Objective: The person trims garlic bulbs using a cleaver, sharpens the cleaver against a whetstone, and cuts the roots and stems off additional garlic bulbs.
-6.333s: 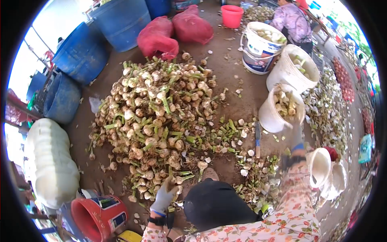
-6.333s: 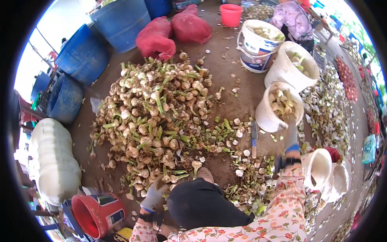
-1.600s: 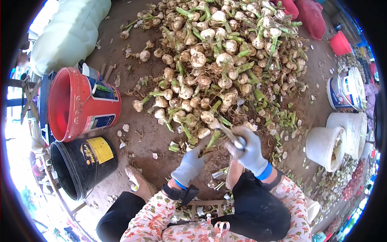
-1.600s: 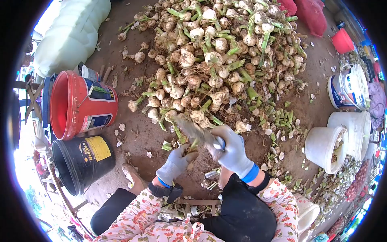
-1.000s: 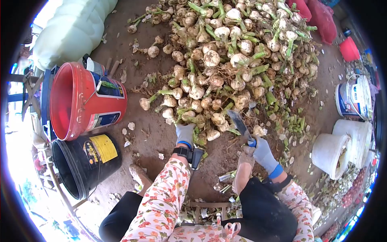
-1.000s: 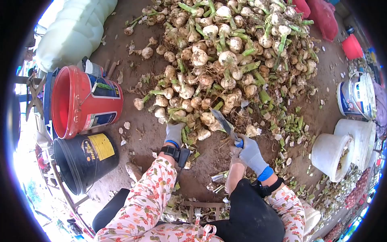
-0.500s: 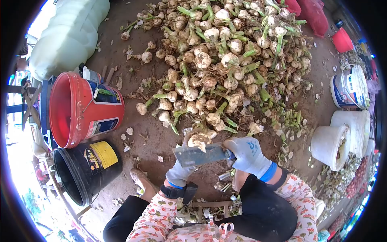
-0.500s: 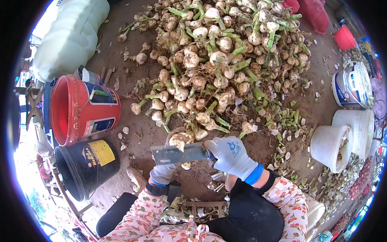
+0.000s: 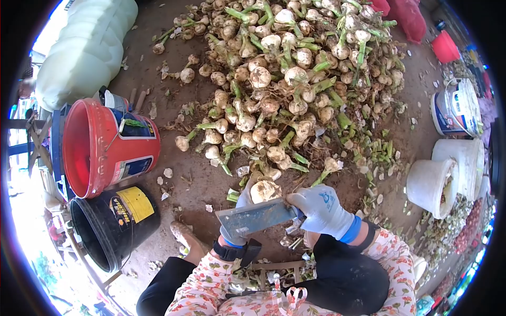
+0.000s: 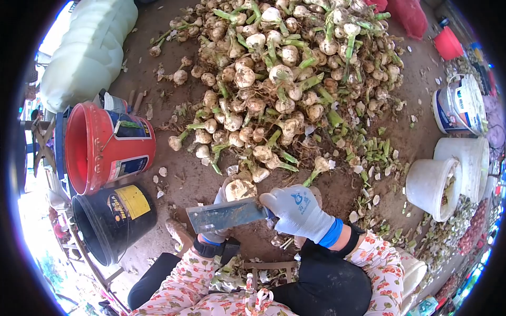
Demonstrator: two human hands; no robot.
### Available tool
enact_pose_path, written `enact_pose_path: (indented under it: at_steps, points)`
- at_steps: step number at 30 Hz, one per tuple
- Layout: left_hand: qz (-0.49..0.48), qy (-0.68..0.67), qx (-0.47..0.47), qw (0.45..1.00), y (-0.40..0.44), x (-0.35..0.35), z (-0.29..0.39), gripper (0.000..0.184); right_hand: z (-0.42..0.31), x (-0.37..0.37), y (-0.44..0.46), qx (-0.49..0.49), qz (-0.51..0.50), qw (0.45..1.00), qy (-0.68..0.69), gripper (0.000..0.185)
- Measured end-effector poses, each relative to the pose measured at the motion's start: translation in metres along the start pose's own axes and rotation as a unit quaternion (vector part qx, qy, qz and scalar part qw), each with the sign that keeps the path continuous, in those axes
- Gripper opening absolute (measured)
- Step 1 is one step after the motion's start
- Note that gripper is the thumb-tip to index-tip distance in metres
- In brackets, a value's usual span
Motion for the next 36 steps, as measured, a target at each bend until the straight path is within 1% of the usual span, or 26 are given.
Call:
enact_pose_path:
  at_steps: [2, 6, 8, 9, 13, 15, 16, 17, 18, 19, 20, 21, 22, 24, 25, 26, 27, 28, 29, 30, 31, 32, 33, 34, 35, 36]
  points:
    - [0.012, 0.046, 0.015, 0.999, -0.003, 0.0, -0.001, 0.035, -0.001, 0.002, 0.0, 0.0, -0.014, 1.0, 0.007, 0.029]
    - [-0.001, 0.266, 0.104, 0.958, -0.006, -0.005, 0.002, 0.032, 0.006, 0.006, 0.001, 0.01, -0.013, 0.999, 0.031, 0.027]
    - [-0.013, 0.264, 0.119, 0.957, -0.006, -0.01, 0.0, 0.034, 0.011, 0.009, 0.0, 0.017, 0.006, 0.999, 0.031, 0.025]
    - [-0.012, 0.224, 0.116, 0.968, -0.007, -0.012, -0.001, 0.036, 0.012, 0.008, -0.001, 0.015, 0.025, 0.999, 0.02, 0.025]
    - [-0.011, 0.44, 0.133, 0.888, 0.007, -0.041, -0.002, 0.041, 0.031, 0.014, -0.005, 0.007, 0.063, 0.998, -0.002, 0.022]
    - [-0.03, 0.28, 0.032, 0.959, 0.008, -0.049, -0.011, 0.047, 0.093, 0.026, -0.013, 0.149, 0.084, 0.985, 0.003, 0.02]
    - [-0.117, 0.232, 0.024, 0.965, 0.001, -0.027, -0.001, 0.058, 0.116, 0.025, -0.023, 0.222, 0.097, 0.97, 0.008, 0.019]
    - [-0.202, 0.184, 0.008, 0.962, -0.008, -0.006, 0.009, 0.069, 0.126, 0.015, -0.042, 0.295, 0.095, 0.949, -0.053, 0.02]
    - [-0.165, 0.594, 0.145, 0.774, -0.008, -0.006, 0.022, 0.081, 0.136, 0.0, -0.05, 0.351, 0.088, 0.925, -0.118, 0.021]
    - [-0.163, 0.457, 0.091, 0.87, -0.003, -0.007, 0.023, 0.083, 0.128, 0.002, -0.05, 0.311, 0.094, 0.943, -0.068, 0.027]
    - [-0.155, 0.301, 0.021, 0.941, -0.004, -0.009, 0.016, 0.086, 0.119, 0.02, -0.054, 0.313, 0.097, 0.939, 0.106, 0.03]
    - [-0.116, 0.308, -0.022, 0.944, -0.003, -0.008, 0.014, 0.091, 0.108, 0.032, -0.044, 0.3, 0.101, 0.909, 0.27, 0.033]
    - [-0.134, 0.268, -0.005, 0.954, 0.001, 0.005, 0.012, 0.092, 0.103, 0.038, -0.034, 0.277, 0.107, 0.856, 0.423, 0.036]
    - [-0.164, 0.186, 0.015, 0.969, 0.004, 0.031, -0.001, 0.094, 0.102, 0.045, -0.031, 0.272, 0.116, 0.801, 0.521, 0.033]
    - [-0.144, 0.246, 0.042, 0.958, 0.005, 0.031, -0.003, 0.092, 0.102, 0.049, -0.03, 0.269, 0.118, 0.768, 0.569, 0.032]
    - [-0.12, 0.298, 0.035, 0.946, 0.004, 0.023, -0.005, 0.093, 0.103, 0.05, -0.028, 0.264, 0.117, 0.736, 0.613, 0.031]
    - [-0.096, 0.35, 0.028, 0.932, 0.002, 0.009, -0.006, 0.093, 0.09, 0.032, -0.026, 0.336, 0.116, 0.67, 0.651, 0.026]
    - [-0.071, 0.4, 0.021, 0.913, 0.002, -0.005, -0.004, 0.094, 0.088, 0.02, -0.024, 0.325, 0.152, 0.68, 0.639, 0.024]
    - [-0.131, 0.337, -0.039, 0.931, -0.001, -0.013, -0.001, 0.085, 0.088, 0.013, -0.024, 0.313, 0.188, 0.687, 0.628, 0.022]
    - [-0.135, 0.382, -0.07, 0.912, 0.003, -0.019, -0.005, 0.078, 0.086, 0.008, -0.025, 0.304, 0.223, 0.691, 0.617, 0.02]
    - [-0.137, 0.425, -0.102, 0.889, 0.007, -0.026, -0.008, 0.072, 0.081, 0.003, -0.022, 0.309, 0.235, 0.734, 0.557, 0.017]
    - [-0.139, 0.467, -0.132, 0.863, 0.011, -0.029, -0.009, 0.067, 0.071, 0.002, -0.019, 0.31, 0.188, 0.764, 0.534, 0.016]
    - [-0.11, 0.626, -0.135, 0.76, 0.004, -0.006, -0.006, 0.055, 0.06, 0.001, -0.015, 0.306, 0.14, 0.792, 0.51, 0.014]
    - [-0.087, 0.667, -0.122, 0.73, 0.007, -0.006, -0.011, 0.054, 0.053, 0.001, -0.011, 0.3, 0.093, 0.818, 0.483, 0.013]
    - [-0.064, 0.705, -0.108, 0.698, 0.01, -0.01, -0.017, 0.053, 0.051, 0.001, -0.009, 0.255, 0.103, 0.845, 0.459, 0.016]
    - [-0.041, 0.741, -0.093, 0.664, 0.012, -0.012, -0.018, 0.052, 0.045, -0.009, -0.007, 0.163, 0.165, 0.906, 0.353, 0.018]
Point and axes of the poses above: each hand's wrist, its own y-axis towards the middle knuckle, its own x-axis out of the palm, z = x × y, the point moved 4 cm from there along y, towards the middle knuckle, and after that the axes turned 11 degrees about y, right-handed, at the moved point
